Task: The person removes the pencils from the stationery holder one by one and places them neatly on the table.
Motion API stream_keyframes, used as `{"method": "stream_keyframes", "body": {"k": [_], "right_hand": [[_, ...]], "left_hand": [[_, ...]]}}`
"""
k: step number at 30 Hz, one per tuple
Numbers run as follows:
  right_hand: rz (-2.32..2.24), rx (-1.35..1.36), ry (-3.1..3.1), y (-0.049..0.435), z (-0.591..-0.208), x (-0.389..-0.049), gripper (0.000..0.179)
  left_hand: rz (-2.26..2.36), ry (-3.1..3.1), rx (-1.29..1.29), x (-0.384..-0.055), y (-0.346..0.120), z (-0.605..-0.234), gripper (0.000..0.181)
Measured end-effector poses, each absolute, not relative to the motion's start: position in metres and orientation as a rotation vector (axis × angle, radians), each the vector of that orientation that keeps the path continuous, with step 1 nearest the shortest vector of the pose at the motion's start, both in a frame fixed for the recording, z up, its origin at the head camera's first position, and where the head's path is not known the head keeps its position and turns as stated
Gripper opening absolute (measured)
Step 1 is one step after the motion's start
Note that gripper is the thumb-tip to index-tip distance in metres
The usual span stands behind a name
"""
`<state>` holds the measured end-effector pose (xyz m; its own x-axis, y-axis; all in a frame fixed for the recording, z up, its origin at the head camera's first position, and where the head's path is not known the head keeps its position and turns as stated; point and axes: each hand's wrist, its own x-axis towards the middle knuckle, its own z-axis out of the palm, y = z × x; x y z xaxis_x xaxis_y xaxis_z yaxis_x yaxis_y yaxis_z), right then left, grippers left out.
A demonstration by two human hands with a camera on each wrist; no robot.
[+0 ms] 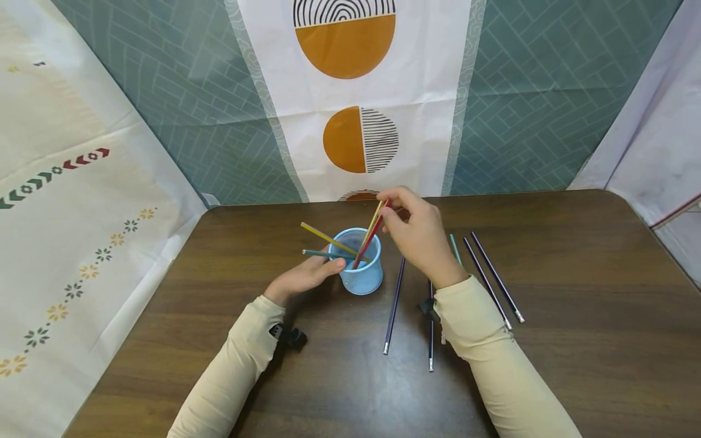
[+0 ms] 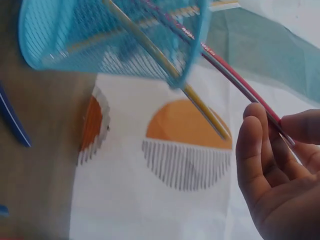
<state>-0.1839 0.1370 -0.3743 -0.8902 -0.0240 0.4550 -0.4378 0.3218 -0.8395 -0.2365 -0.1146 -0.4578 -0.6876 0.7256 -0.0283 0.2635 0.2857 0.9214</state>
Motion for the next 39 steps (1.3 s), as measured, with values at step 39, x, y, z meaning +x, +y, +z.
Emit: {"method": "stream_keyframes", "body": {"k": [39], "right_hand": [[1.41,0.069,-2.496,0.254,-0.365,-0.187,0.028]], "left_hand": [[1.409,2.091,0.921,-0.236,-0.114,-0.46,0.113]]}}
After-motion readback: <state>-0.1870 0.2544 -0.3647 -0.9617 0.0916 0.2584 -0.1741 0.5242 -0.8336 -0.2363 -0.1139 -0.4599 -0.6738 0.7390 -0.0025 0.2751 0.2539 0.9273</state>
